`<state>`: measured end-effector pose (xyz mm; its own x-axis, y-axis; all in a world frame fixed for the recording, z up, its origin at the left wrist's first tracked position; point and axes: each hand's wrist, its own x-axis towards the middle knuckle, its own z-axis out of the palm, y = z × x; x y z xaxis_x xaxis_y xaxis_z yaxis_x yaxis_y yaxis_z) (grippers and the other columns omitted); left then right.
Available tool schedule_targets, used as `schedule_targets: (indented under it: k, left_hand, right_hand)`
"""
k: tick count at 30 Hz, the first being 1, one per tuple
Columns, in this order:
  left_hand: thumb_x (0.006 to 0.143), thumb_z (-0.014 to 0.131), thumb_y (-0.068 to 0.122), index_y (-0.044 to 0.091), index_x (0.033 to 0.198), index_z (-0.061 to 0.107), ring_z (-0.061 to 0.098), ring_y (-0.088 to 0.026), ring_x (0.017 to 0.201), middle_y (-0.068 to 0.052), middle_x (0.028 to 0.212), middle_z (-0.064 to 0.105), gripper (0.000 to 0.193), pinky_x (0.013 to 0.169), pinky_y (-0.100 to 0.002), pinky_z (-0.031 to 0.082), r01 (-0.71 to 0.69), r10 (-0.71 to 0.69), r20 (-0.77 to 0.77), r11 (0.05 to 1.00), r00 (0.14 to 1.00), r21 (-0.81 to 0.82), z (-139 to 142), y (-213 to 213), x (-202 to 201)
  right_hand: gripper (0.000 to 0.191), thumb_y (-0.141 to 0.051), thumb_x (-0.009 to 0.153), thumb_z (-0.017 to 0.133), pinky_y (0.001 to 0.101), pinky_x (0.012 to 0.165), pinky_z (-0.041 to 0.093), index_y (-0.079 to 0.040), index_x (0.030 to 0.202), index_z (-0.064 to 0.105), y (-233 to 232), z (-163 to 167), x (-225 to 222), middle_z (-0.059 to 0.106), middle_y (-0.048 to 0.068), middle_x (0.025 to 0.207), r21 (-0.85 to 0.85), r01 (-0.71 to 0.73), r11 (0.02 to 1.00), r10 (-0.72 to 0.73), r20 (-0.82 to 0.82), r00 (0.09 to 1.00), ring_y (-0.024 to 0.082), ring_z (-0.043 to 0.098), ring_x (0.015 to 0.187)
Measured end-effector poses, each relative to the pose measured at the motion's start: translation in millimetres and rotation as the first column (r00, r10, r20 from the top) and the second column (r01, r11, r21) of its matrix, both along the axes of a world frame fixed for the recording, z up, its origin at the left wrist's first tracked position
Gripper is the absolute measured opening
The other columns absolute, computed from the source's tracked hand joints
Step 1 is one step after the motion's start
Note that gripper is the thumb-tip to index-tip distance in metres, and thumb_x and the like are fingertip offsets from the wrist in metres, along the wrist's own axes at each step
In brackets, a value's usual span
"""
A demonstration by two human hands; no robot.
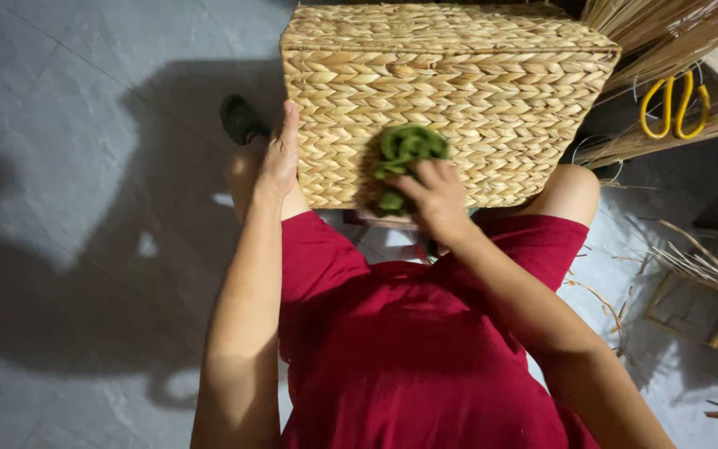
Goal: The person sits on the floor with a woven water-hyacinth basket on their lap and wipes its exterior and interior with a green cloth, turning the basket to reach all sides. At the start they briefly trim the basket edge with scissors before continuing to wipe.
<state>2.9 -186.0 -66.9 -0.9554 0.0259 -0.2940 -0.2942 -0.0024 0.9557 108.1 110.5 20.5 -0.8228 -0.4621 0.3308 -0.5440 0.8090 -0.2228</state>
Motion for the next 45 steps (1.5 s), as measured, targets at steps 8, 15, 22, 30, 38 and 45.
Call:
schedule_targets:
  k: [8, 15, 22, 30, 38, 45]
  left_hand:
    - [0.100, 0.040, 0.069, -0.006, 0.154, 0.039, 0.035, -0.023, 0.151, -0.016, 0.163, 0.040, 0.092, 0.124, -0.031, 0.025, 0.043, -0.034, -0.069, 0.991, 0.997, 0.125, 5, -4, 0]
    - [0.101, 0.042, 0.067, -0.006, 0.157, 0.033, 0.031, -0.021, 0.153, -0.014, 0.166, 0.034, 0.093, 0.125, -0.031, 0.024, 0.022, -0.011, -0.062, 0.984, 0.998, 0.179, 7, 4, 0]
    - [0.099, 0.040, 0.068, -0.003, 0.158, 0.029, 0.036, -0.021, 0.149, -0.012, 0.165, 0.035, 0.093, 0.122, -0.032, 0.031, -0.004, -0.001, 0.020, 0.968, 1.000, 0.252, 1, 11, 2]
    - [0.103, 0.037, 0.066, -0.002, 0.159, 0.031, 0.035, -0.020, 0.150, -0.011, 0.166, 0.035, 0.089, 0.124, -0.031, 0.028, 0.036, -0.029, -0.051, 0.989, 0.998, 0.145, 3, 5, 0]
    - [0.103, 0.036, 0.067, 0.000, 0.160, 0.032, 0.040, -0.020, 0.147, -0.009, 0.163, 0.039, 0.088, 0.122, -0.033, 0.032, 0.067, -0.051, -0.085, 0.979, 0.995, 0.195, 19, 12, 3]
    - [0.097, 0.032, 0.073, 0.002, 0.159, 0.034, 0.047, -0.022, 0.144, -0.010, 0.161, 0.045, 0.094, 0.119, -0.035, 0.038, 0.044, -0.052, 0.038, 0.979, 0.998, 0.197, 30, 26, 4]
  right_hand:
    - [0.052, -0.010, 0.066, 0.082, 0.0500, 0.095, 0.045, -0.015, 0.117, 0.071, 67, -7, 38, 0.056, 0.014, 0.114, -0.105, 0.409, 0.907, -0.413, -0.022, 0.911, 0.038, 0.054, 0.112]
    - [0.042, -0.024, 0.072, 0.083, 0.0469, 0.093, 0.042, -0.018, 0.112, 0.070, -29, -36, 16, 0.058, 0.010, 0.115, -0.203, 0.052, 0.978, -0.053, -0.001, 0.999, 0.032, 0.056, 0.112]
    - [0.055, -0.014, 0.075, 0.068, 0.0391, 0.090, 0.044, -0.023, 0.129, 0.068, -74, -32, 8, 0.059, 0.004, 0.131, -0.124, -0.244, 0.962, 0.252, 0.059, 0.966, 0.026, 0.055, 0.117]
    - [0.034, -0.020, 0.076, 0.077, 0.0428, 0.082, 0.047, -0.022, 0.109, 0.072, 45, -29, 33, 0.060, 0.007, 0.114, -0.095, 0.096, 0.991, -0.094, 0.020, 0.995, 0.030, 0.057, 0.104]
    - [0.051, 0.008, 0.069, 0.074, 0.0454, 0.100, 0.046, -0.011, 0.117, 0.066, 90, -29, 37, 0.056, 0.016, 0.120, -0.421, 0.646, 0.637, -0.680, 0.088, 0.728, 0.039, 0.052, 0.116]
    - [0.065, -0.014, 0.059, 0.091, 0.0471, 0.100, 0.042, -0.014, 0.119, 0.064, 23, -25, 4, 0.054, 0.017, 0.124, -0.498, 0.404, 0.768, -0.415, 0.093, 0.905, 0.040, 0.049, 0.119]
